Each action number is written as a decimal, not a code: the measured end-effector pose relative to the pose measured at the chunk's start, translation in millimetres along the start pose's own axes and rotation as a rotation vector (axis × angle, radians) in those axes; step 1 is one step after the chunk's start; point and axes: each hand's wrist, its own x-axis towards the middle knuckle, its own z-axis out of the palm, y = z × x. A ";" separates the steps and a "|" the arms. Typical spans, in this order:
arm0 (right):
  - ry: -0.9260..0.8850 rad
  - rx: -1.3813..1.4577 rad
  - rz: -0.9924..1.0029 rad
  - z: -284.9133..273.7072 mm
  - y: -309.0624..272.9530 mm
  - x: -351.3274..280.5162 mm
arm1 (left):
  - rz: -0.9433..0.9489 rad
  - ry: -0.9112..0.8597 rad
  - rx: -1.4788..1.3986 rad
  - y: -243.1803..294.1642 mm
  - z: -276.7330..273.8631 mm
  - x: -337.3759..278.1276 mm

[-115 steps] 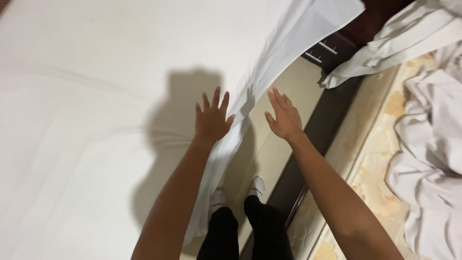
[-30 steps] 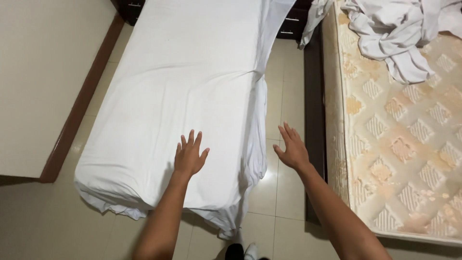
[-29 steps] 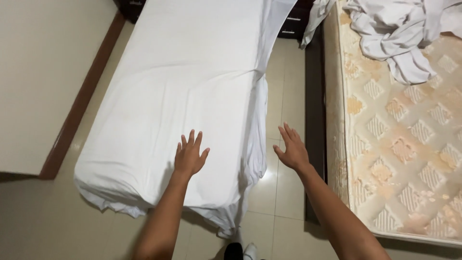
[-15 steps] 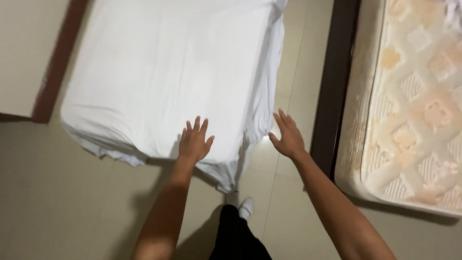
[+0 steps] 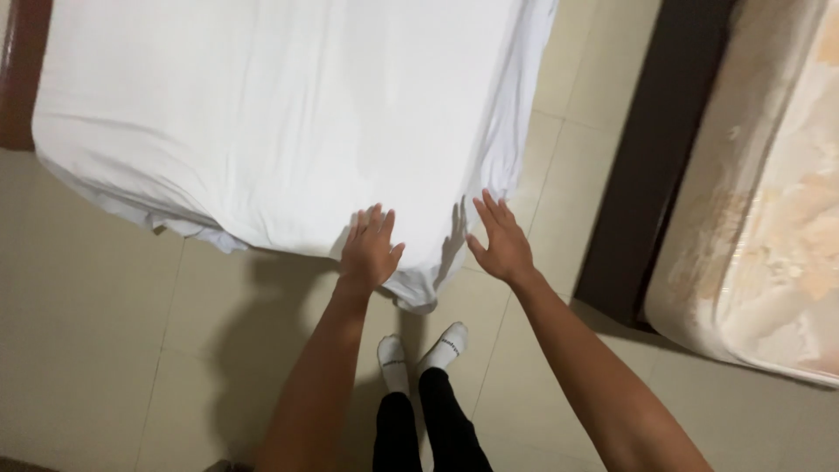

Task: The person spreads a white fitted sheet over a mattress, smoothing the fabric and tucking the edges under the mattress by hand. They move around the bed to ensure the sheet is properly fitted on all sides.

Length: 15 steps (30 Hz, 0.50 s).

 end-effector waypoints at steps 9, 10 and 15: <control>0.094 -0.010 -0.143 58.7 -15.0 58.4 | 0.030 0.018 -0.069 -6.9 3.6 49.9; 0.094 -0.012 -0.138 59.7 -19.0 60.7 | 0.035 0.016 -0.072 -9.9 8.5 52.5; 0.081 0.002 -0.099 76.2 -30.8 67.5 | 0.140 0.155 -0.079 -28.6 35.4 54.8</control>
